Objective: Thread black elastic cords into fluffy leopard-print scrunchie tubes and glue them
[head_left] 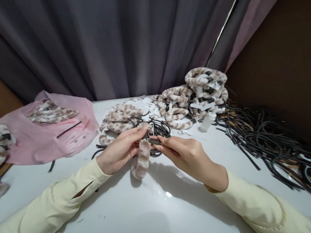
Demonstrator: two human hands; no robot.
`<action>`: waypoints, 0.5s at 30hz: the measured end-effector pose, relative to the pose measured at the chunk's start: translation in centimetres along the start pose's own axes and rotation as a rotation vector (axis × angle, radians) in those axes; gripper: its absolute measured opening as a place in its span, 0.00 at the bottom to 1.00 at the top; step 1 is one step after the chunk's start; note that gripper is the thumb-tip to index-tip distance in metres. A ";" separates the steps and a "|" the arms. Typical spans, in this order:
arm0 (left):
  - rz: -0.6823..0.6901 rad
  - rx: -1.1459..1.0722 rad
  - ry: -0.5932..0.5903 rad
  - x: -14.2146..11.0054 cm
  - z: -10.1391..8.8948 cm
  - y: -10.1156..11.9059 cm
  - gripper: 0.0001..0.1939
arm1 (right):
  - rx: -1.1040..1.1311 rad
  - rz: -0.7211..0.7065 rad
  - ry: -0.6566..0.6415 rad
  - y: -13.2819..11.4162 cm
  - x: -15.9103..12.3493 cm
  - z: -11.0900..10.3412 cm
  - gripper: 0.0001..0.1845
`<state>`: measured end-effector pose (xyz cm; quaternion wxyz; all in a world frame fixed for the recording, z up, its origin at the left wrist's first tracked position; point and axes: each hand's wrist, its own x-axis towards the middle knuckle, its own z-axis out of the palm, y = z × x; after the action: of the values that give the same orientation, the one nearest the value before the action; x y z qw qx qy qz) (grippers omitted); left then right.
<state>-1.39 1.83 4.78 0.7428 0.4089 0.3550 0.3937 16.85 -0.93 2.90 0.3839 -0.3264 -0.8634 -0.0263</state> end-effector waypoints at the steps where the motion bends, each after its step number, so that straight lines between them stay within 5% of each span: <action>1: 0.005 -0.014 0.019 0.0 0.0 -0.1 0.05 | 0.035 0.016 -0.002 -0.1 0.0 0.1 0.07; 15: 0.157 0.028 0.190 0.3 0.3 -1.7 0.10 | -0.430 -0.066 -0.115 -0.8 0.4 1.0 0.10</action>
<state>-0.46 1.42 3.38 0.6670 0.4066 0.3962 0.4825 15.56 -1.02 2.63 0.2547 -0.3734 -0.8685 -0.2035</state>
